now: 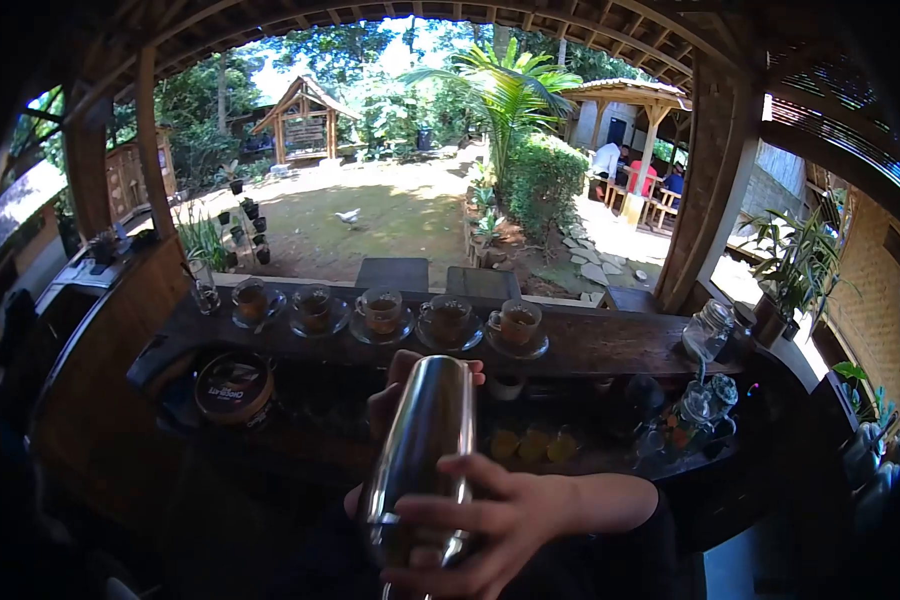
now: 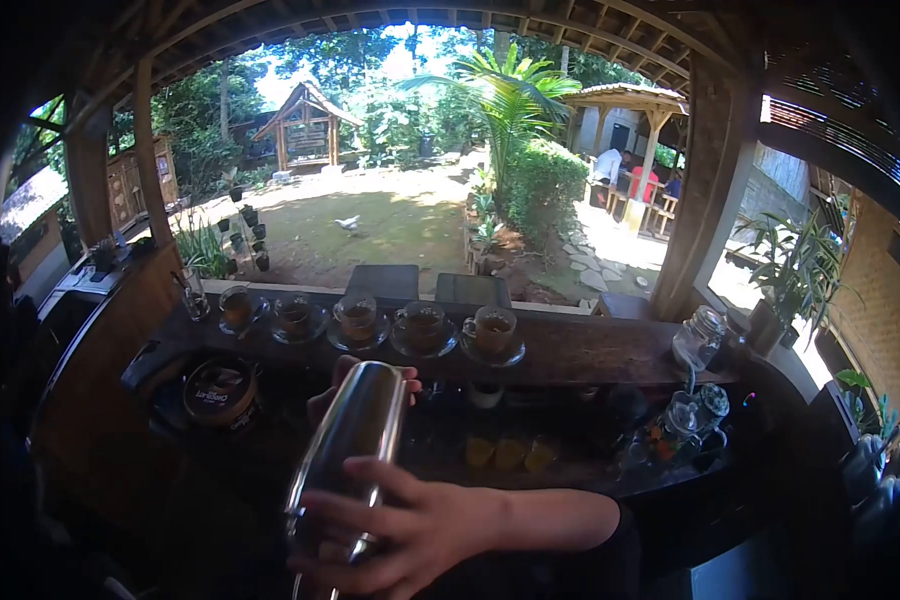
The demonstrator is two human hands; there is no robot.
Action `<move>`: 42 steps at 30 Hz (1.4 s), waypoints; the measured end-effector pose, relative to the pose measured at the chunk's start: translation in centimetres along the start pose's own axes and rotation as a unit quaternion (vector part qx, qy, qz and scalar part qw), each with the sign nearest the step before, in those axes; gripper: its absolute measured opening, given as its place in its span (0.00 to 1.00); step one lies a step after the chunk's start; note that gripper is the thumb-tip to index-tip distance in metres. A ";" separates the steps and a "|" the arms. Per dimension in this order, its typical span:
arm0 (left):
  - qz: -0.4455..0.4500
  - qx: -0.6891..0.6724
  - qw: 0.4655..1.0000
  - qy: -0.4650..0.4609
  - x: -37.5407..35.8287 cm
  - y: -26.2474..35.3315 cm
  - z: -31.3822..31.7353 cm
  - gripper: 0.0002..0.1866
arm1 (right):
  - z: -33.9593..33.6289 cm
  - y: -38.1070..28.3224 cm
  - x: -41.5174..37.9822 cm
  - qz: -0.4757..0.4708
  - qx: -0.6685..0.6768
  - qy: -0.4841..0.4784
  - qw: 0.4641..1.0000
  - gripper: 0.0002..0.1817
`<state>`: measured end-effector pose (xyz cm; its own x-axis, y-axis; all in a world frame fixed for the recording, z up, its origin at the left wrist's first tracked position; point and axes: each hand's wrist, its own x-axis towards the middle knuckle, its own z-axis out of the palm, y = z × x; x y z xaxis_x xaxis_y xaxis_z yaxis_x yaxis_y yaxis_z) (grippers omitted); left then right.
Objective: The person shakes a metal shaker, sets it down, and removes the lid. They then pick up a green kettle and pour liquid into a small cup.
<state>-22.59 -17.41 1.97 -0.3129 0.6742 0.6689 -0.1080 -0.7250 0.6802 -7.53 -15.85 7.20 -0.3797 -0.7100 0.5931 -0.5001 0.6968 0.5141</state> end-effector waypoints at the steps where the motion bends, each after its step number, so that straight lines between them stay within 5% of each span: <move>1: 0.044 -0.145 0.987 -0.054 -0.5 0.2 -2.1 0.22 | 0.4 -0.5 1.3 -0.007 0.006 0.015 1.000 0.39; 2: 0.086 -0.285 0.948 -0.108 -1.2 0.4 -3.7 0.24 | 0.7 -0.9 2.5 -0.007 0.088 0.044 0.995 0.28; 3: 0.089 -0.268 0.954 -0.102 -1.6 1.3 -4.3 0.24 | 1.1 -1.1 3.2 -0.011 0.171 0.071 0.983 0.19; 4: 0.087 -0.256 0.958 -0.092 -2.3 2.1 -4.9 0.24 | 1.8 -0.1 3.2 -0.022 0.181 0.084 0.980 0.19; 6: 0.083 -0.232 0.967 -0.069 -3.9 3.9 -6.0 0.24 | 4.1 4.2 2.7 -0.070 0.160 0.117 0.978 0.36; 10: 0.083 -0.206 0.975 -0.028 0.7 6.0 -5.3 0.24 | 8.2 7.0 2.9 0.152 0.268 0.178 0.935 0.33; 12: 0.085 -0.197 0.976 -0.031 -0.3 6.4 -5.3 0.24 | 6.2 5.4 5.3 -0.014 0.231 0.194 0.953 0.31; 15: 0.079 -0.201 0.976 -0.019 -2.4 6.2 -5.0 0.24 | 3.9 0.1 6.4 -0.201 0.068 0.131 0.968 0.14; 18: 0.069 -0.210 0.975 -0.003 -4.5 5.9 -4.3 0.25 | 4.3 0.9 6.0 -0.202 0.156 0.177 0.951 0.14; 21: 0.056 -0.216 0.975 0.017 -6.6 6.0 -3.5 0.25 | 6.3 5.7 4.5 -0.072 0.183 0.116 0.974 0.35; 24: 0.050 -0.225 0.972 0.039 -7.5 5.9 -2.3 0.25 | 8.9 7.2 2.1 0.091 0.322 0.115 0.936 0.35; 27: 0.057 -0.235 0.970 0.035 -5.5 5.8 -1.5 0.25 | 4.7 4.1 2.4 -0.121 0.188 0.144 0.964 0.36; 29: 0.054 -0.242 0.968 0.046 -5.2 5.5 -0.8 0.25 | 1.7 1.5 2.5 -0.176 0.171 0.167 0.955 0.36; 31: 0.095 -0.262 0.960 -0.027 -4.9 4.0 -0.9 0.25 | 0.3 0.1 2.1 -0.207 0.118 0.219 0.946 0.17; 32: 0.002 -0.294 0.955 0.048 -5.6 3.2 -1.3 0.26 | 0.1 0.8 1.6 -0.205 0.125 0.223 0.945 0.17; 34: -0.038 -0.331 0.940 0.073 -6.7 2.5 -0.8 0.26 | 0.4 4.0 -0.3 -0.145 0.154 0.137 0.968 0.37; 38: -0.178 -0.484 0.847 0.125 -7.9 1.0 0.8 0.27 | 2.6 7.3 -2.3 0.163 0.346 0.066 0.922 0.38; 41: -0.272 -0.581 0.755 0.138 -6.4 0.1 1.6 0.27 | 0.2 5.0 -2.9 -0.072 0.207 0.061 0.974 0.37; 42: -0.300 -0.612 0.717 0.145 -6.2 -0.3 1.9 0.28 | -1.1 3.1 -2.7 -0.131 0.168 0.092 0.973 0.29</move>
<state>-18.79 -21.12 -1.83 -0.0274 0.9877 0.1540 -0.9972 -0.0164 -0.0723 -7.17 -11.64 7.85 -0.0758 -0.8070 0.5856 -0.7988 0.4006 0.4488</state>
